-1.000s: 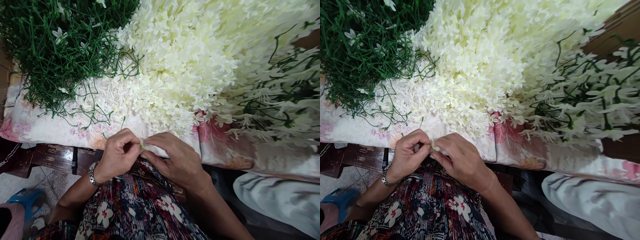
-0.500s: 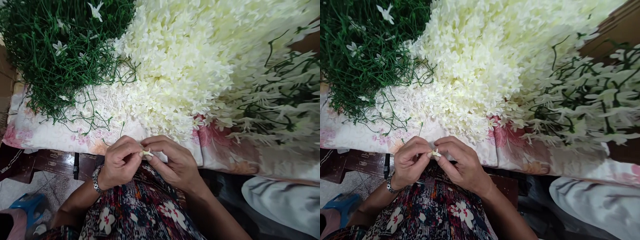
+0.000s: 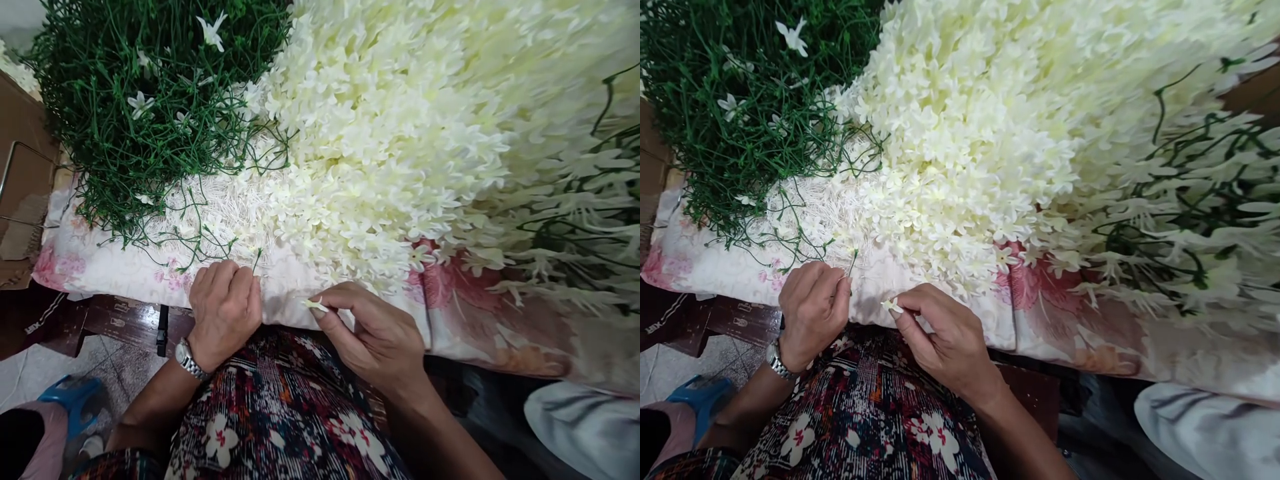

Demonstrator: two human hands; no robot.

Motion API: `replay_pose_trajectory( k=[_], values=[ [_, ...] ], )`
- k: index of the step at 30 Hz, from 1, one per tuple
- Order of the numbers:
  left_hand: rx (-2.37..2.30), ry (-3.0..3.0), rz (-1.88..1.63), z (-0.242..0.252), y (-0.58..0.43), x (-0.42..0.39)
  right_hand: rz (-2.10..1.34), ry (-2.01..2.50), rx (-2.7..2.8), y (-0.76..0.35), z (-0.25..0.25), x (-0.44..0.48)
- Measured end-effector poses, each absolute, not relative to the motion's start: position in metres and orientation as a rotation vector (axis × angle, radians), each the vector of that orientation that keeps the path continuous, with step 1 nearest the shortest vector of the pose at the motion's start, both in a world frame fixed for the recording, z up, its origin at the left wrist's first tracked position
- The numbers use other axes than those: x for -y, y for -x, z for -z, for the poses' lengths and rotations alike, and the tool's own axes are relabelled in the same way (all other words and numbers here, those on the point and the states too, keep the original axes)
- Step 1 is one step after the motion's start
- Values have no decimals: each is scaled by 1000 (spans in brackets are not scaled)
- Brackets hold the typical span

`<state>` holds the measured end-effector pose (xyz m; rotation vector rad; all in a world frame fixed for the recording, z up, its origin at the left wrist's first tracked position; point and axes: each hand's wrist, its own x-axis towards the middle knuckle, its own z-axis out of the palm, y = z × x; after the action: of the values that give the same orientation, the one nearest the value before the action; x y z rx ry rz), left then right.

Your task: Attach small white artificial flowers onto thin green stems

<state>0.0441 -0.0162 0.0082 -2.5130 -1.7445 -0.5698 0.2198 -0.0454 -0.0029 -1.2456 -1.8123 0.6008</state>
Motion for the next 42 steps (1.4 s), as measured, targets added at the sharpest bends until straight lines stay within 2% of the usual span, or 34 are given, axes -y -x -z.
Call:
replay_pose_trajectory(
  k=[3,7,16,24,30,42],
  values=[
    [1741,2431,387,-3,-51,11,-578,1189,1848,-219,7,44],
    [1752,2386,397,2,-55,9,-587,1167,1869,-219,10,45],
    [1654,2573,1008,-6,-44,26,-629,1204,1796,-221,5,45],
    [1545,2852,1213,-23,-38,43,-727,1083,1784,-218,-17,39],
    [1649,2912,1393,-24,-38,42,-740,1016,1853,-217,-23,38],
    [1601,2981,1208,-16,-41,40,-614,1078,1973,-219,-25,43]
  ],
)
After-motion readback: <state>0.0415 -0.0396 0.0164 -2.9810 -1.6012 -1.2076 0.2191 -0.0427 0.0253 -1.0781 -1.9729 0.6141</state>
